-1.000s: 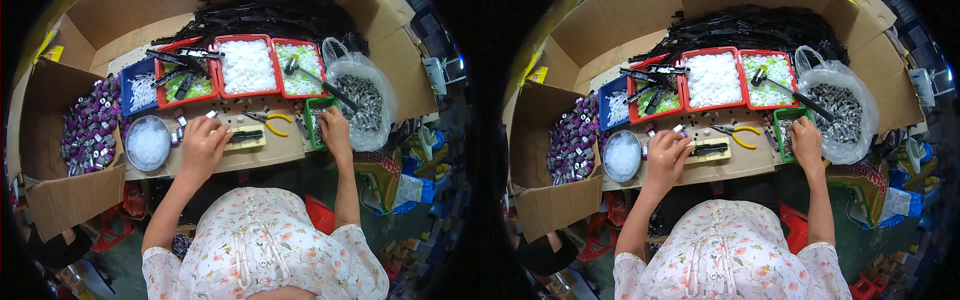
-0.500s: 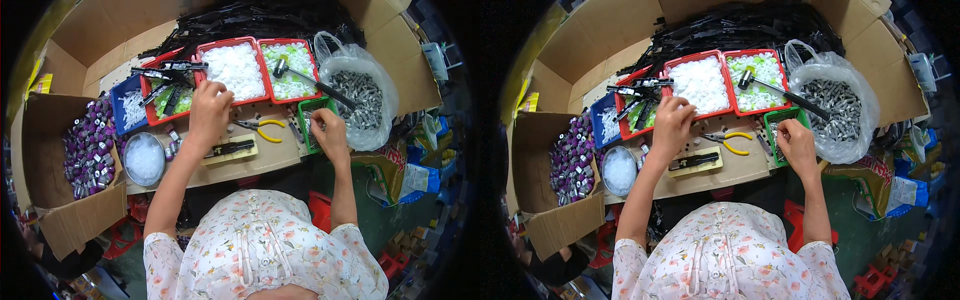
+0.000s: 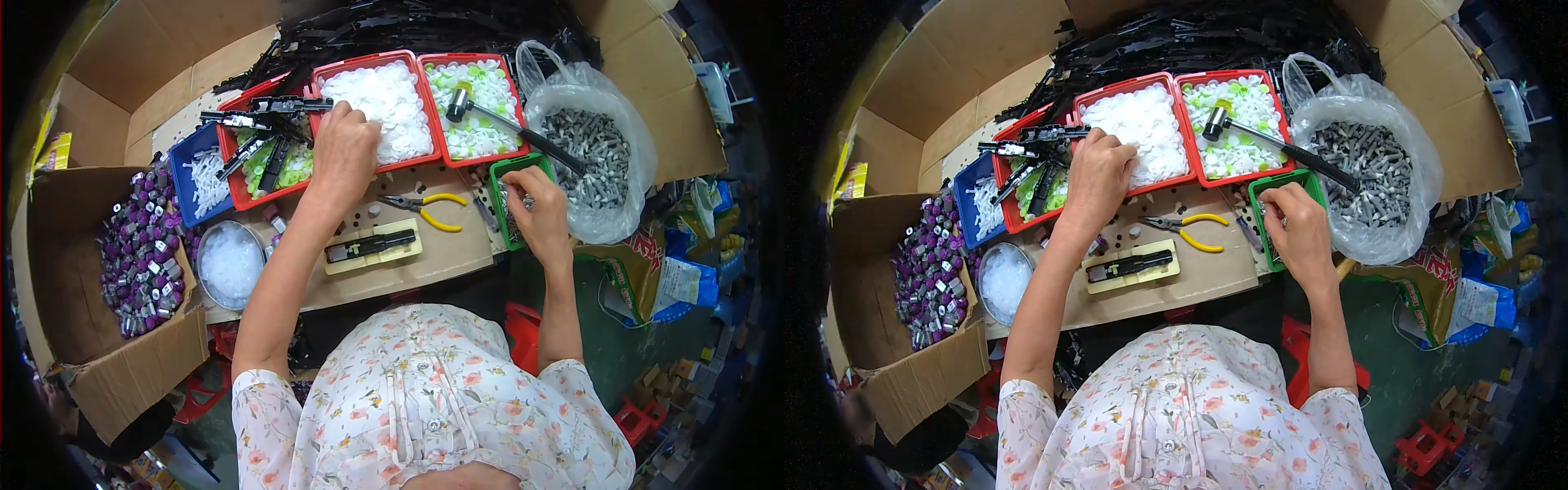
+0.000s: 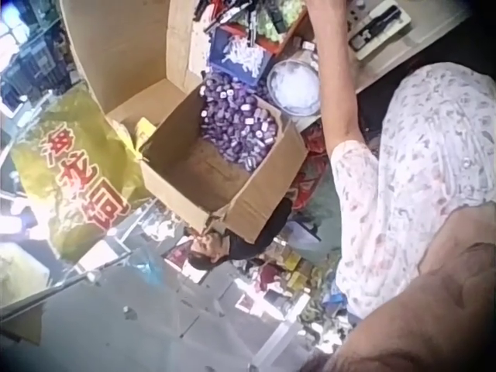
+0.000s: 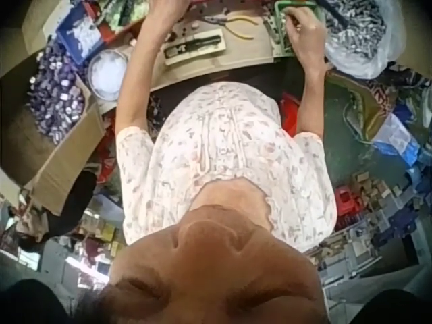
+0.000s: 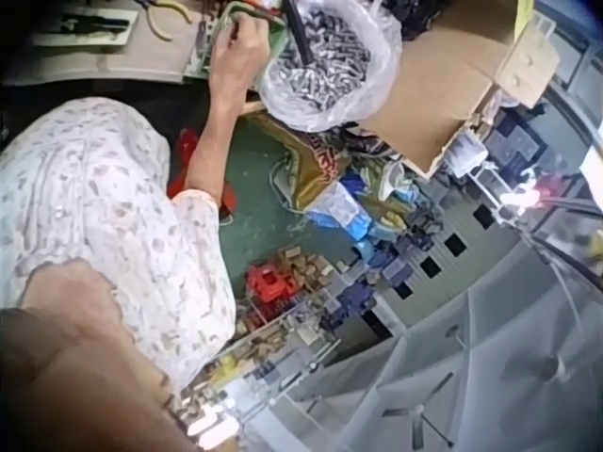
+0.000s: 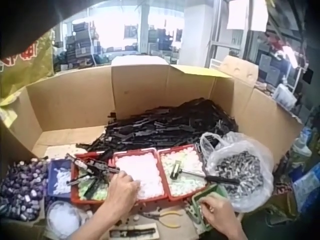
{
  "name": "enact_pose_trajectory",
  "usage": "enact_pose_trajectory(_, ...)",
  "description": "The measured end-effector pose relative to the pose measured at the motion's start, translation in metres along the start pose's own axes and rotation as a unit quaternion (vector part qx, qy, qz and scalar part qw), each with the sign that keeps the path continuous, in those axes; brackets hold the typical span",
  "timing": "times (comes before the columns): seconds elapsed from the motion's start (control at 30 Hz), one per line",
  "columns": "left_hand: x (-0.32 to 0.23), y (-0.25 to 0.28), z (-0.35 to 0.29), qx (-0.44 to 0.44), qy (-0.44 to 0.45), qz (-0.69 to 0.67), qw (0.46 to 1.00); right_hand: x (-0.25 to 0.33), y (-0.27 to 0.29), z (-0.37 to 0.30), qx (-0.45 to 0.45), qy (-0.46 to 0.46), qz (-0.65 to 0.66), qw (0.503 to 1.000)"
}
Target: Assemble small electronic or mechanical components into a plastic housing on a workbench.
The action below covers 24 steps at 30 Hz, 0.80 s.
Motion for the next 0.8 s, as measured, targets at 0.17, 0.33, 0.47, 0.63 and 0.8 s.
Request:
enact_pose_trajectory(0.17, -0.002, 0.017, -0.003, -0.042, 0.024, -0.092, 0.995, 0.019, -0.006, 0.009, 0.007, -0.002, 0.102, 0.995)
enact_pose_trajectory(0.33, -0.017, 0.032, -0.034, -0.007, 0.298, -0.418, 0.858, 0.056, -0.029, 0.016, -0.003, 0.038, 0.242, 0.969)
enact_pose_trajectory(0.47, -0.029, 0.028, -0.074, -0.029, 0.415, -0.592, 0.691, 0.087, -0.047, 0.017, -0.020, 0.106, 0.297, 0.949)
enact_pose_trajectory(0.63, -0.038, 0.035, -0.089, -0.083, 0.433, -0.617, 0.652, 0.101, -0.060, 0.015, -0.010, 0.129, 0.271, 0.954)
enact_pose_trajectory(0.8, -0.036, 0.037, -0.097, -0.106, 0.426, -0.609, 0.660, 0.110, -0.062, 0.015, -0.014, 0.153, 0.242, 0.958)
Point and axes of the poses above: each hand's wrist, its own z-axis towards the middle knuckle, its own y-axis out of the back of the hand, x = y × z, the point moved 3 cm from there along z, towards the middle knuckle, and after that the axes turned 2 degrees about -x, right-handed, at the moved point
